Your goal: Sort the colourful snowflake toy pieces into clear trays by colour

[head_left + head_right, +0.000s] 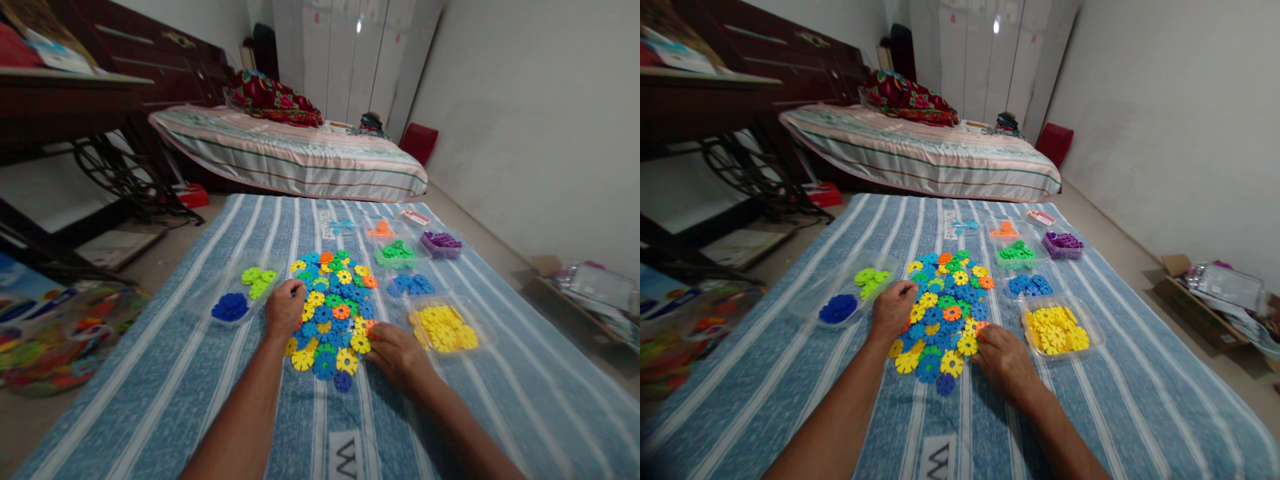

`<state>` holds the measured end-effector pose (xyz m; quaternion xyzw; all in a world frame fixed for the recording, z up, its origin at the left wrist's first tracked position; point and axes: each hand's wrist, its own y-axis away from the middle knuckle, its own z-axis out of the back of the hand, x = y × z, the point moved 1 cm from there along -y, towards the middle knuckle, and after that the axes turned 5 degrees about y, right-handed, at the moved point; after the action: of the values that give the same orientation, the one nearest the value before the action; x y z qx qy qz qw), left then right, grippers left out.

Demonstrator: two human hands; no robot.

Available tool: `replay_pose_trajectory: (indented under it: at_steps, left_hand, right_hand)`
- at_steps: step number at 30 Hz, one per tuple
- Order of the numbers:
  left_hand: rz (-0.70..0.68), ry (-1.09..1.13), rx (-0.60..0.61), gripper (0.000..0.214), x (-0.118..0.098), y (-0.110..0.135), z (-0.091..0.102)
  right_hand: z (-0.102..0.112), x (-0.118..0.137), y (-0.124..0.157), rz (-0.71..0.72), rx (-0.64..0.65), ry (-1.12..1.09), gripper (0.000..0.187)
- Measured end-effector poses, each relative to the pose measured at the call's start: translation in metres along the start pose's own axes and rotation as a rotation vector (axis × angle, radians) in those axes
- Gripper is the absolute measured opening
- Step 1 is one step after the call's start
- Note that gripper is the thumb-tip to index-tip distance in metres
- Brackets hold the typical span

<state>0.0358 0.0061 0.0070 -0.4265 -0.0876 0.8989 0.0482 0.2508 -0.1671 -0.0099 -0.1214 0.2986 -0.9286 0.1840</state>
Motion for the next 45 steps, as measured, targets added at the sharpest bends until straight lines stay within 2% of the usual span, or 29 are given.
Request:
replay_pose_trajectory:
  at_steps: [6, 10, 14, 17, 19, 23, 25, 26, 29, 32, 35, 38, 41, 45]
  left_hand:
    - [-0.016, 0.009, 0.005, 0.027, 0.001, -0.001, 0.001]
    - [-0.011, 0.008, -0.005, 0.026, 0.001, -0.001, 0.001]
    - [0.003, 0.001, 0.002, 0.025, 0.0, -0.001, 0.002]
    - [0.007, -0.004, 0.007, 0.026, 0.0, -0.001, 0.002]
    - [0.008, -0.005, 0.011, 0.027, 0.0, -0.001, 0.002]
    - [0.001, -0.005, 0.003, 0.027, 0.001, -0.002, 0.002]
    - [0.0, -0.002, 0.002, 0.027, 0.001, -0.002, 0.002]
    - [0.0, 0.001, 0.004, 0.026, 0.002, -0.002, 0.002]
    - [0.001, 0.005, 0.002, 0.026, 0.002, -0.001, 0.001]
    - [-0.004, 0.004, -0.002, 0.025, 0.001, -0.001, 0.0]
    - [-0.012, 0.013, 0.004, 0.025, 0.0, 0.0, -0.001]
    - [-0.011, 0.013, 0.002, 0.024, -0.002, 0.002, 0.0]
    - [0.001, -0.008, -0.001, 0.024, -0.003, 0.002, 0.0]
    - [0.001, -0.003, 0.001, 0.024, -0.005, 0.003, 0.0]
  right_hand:
    - [0.021, 0.011, -0.013, -0.003, -0.022, -0.031, 0.02]
    - [0.039, 0.018, -0.023, -0.031, 0.071, -0.09, 0.023]
    - [0.041, 0.013, -0.031, -0.048, 0.133, -0.11, 0.024]
    - [0.041, -0.008, -0.049, -0.034, 0.132, -0.064, 0.028]
    - [0.048, -0.032, -0.069, -0.044, 0.078, 0.023, 0.03]
    - [0.072, -0.084, -0.112, -0.293, -0.22, 0.352, 0.026]
    - [0.075, -0.095, -0.12, -0.382, -0.294, 0.437, 0.024]
    - [0.073, -0.094, -0.119, -0.393, -0.289, 0.434, 0.024]
    - [0.051, -0.072, -0.101, -0.312, -0.129, 0.26, 0.026]
    - [0.026, -0.035, -0.077, -0.201, 0.065, 0.035, 0.026]
    - [0.013, 0.0, -0.062, -0.139, 0.179, -0.081, 0.026]
    - [0.008, 0.026, -0.056, -0.085, 0.232, -0.13, 0.023]
    - [0.0, 0.045, -0.053, -0.053, 0.219, -0.123, 0.018]
    - [-0.012, 0.059, -0.05, -0.122, 0.215, -0.062, 0.013]
